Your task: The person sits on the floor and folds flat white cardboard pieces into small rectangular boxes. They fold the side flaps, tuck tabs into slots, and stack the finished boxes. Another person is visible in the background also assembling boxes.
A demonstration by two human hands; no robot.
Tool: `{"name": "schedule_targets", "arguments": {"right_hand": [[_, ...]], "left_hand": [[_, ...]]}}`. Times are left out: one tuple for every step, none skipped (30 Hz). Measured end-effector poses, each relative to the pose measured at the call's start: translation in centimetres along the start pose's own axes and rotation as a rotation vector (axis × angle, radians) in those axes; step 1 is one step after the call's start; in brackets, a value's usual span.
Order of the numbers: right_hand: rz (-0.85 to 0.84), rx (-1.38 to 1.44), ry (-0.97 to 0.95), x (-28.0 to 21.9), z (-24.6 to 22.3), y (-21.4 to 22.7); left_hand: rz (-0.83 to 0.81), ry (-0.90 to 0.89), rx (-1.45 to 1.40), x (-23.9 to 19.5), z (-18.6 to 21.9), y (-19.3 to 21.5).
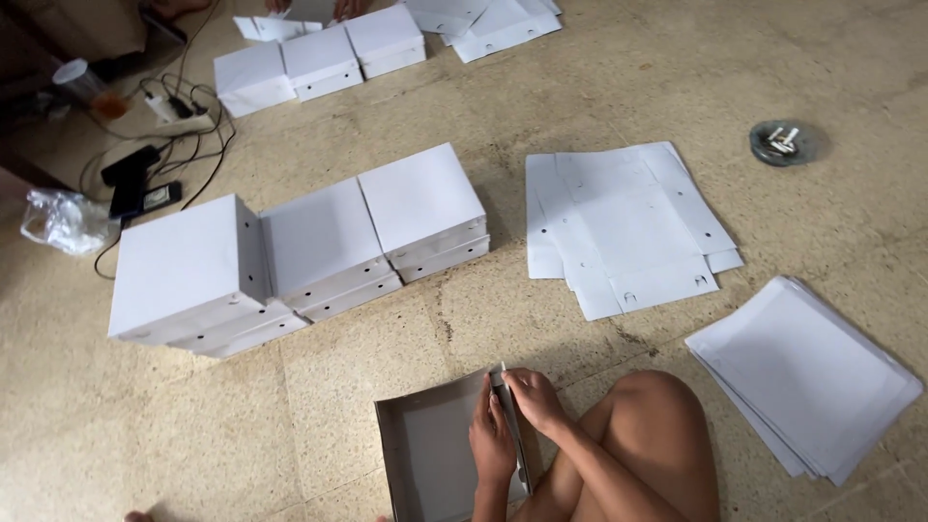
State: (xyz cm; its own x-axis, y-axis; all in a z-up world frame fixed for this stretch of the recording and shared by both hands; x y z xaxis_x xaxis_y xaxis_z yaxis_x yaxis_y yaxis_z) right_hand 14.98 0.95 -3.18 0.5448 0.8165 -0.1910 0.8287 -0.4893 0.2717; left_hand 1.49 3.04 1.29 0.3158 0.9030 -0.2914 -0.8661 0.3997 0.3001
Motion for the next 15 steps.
{"name": "schedule_targets", "arguments": {"right_hand": [[0.016,0.01,-0.003,-0.1,-0.2,-0.2],[0.014,0.0,-0.015,-0.1,-0.3,-0.4],[0.017,-0.01,-0.03,-0.2,-0.5,-0.3],[0.039,0.0,-0.034,-0.5,-0.4,-0.3],[0.036,0.017,-0.031,-0.4,-0.4,-0.4],[0.033,0.035,-0.027,-0.4,-0.6,-0.5],[0.049,0.041,-0.023,-0.4,-0.6,-0.4],[0.063,0.048,-0.029,-0.5,-0.7,-0.4],[0.074,0.052,-0.034,-0.4,-0.7,-0.4],[0.085,0.056,-0.027,-0.7,-0.7,-0.4],[0.091,0.038,-0.104,-0.7,-0.4,-0.2],[0.097,0.02,-0.181,-0.6,-0.2,0.0],[0.104,0.017,-0.165,-0.6,-0.7,0.4],[0.091,-0.004,-0.195,-0.6,-0.9,0.6],[0.069,-0.023,-0.236,-1.3,-0.9,0.3]], "left_hand": [[-0.013,-0.008,0.011,0.1,-0.2,-0.2],[-0.044,-0.031,0.072,0.2,-0.4,-0.5],[-0.079,-0.057,0.133,0.3,-0.4,-1.0],[-0.097,-0.067,0.144,0.2,-0.8,-1.1],[-0.09,-0.073,0.157,0.3,-1.1,-1.2],[-0.083,-0.079,0.17,0.5,-1.3,-1.1],[-0.093,-0.093,0.175,0.5,-1.5,-1.2],[-0.092,-0.106,0.128,0.6,-1.6,-1.2],[-0.087,-0.119,0.079,0.7,-1.8,-1.1],[-0.093,-0.132,0.081,0.4,-1.3,-0.7],[-0.168,-0.104,0.133,0.3,-0.9,-1.0],[-0.242,-0.075,0.187,0.1,-0.6,-1.1],[-0.238,-0.092,0.181,0.4,-1.2,-1.3],[-0.239,-0.144,0.177,0.7,-1.6,-1.5],[-0.238,-0.183,0.177,0.5,-2.6,-1.2]]}}
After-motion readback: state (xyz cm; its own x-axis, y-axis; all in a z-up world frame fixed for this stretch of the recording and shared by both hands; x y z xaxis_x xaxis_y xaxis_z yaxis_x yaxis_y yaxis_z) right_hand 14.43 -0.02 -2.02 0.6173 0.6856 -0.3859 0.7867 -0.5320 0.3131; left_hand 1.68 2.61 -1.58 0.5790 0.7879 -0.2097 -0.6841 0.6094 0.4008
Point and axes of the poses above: each hand's wrist, its own x-axis towards the middle knuckle, its own y-axis out of the back of the hand, z = x × y, the point moved 5 cm from there along x, towards the middle knuckle, and after that the axes turned 1 degree about y, right-handed, at the moved point
